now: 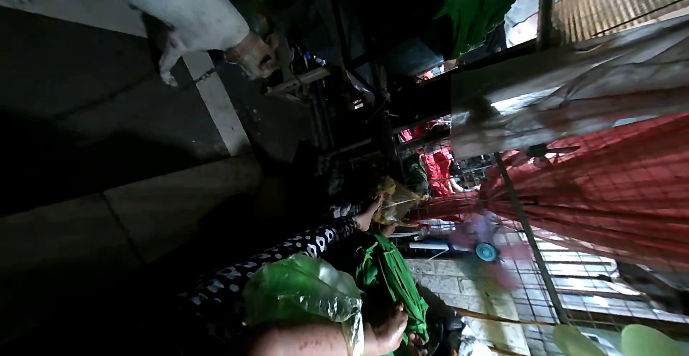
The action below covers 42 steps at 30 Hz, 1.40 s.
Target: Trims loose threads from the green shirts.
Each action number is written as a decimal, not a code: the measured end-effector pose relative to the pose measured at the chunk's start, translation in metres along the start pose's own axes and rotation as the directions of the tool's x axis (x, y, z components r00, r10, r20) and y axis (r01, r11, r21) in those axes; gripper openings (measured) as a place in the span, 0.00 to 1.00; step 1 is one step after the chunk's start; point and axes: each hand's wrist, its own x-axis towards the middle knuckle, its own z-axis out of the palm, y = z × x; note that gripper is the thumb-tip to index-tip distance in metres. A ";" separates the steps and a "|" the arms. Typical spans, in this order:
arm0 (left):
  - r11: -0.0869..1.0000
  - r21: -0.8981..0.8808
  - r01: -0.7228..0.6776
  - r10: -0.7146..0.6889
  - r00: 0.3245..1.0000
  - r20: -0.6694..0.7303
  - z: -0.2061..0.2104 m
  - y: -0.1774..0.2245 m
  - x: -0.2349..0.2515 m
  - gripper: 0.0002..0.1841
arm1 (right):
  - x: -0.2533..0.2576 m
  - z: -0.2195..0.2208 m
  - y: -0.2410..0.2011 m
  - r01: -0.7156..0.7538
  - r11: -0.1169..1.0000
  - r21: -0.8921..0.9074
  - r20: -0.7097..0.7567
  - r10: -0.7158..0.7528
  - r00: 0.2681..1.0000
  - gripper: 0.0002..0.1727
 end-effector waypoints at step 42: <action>0.974 0.164 0.154 -0.134 0.983 -0.126 -0.007 -0.045 -0.002 0.19 | 0.035 -0.006 0.071 0.347 0.926 0.147 0.058 -0.358 0.932 0.09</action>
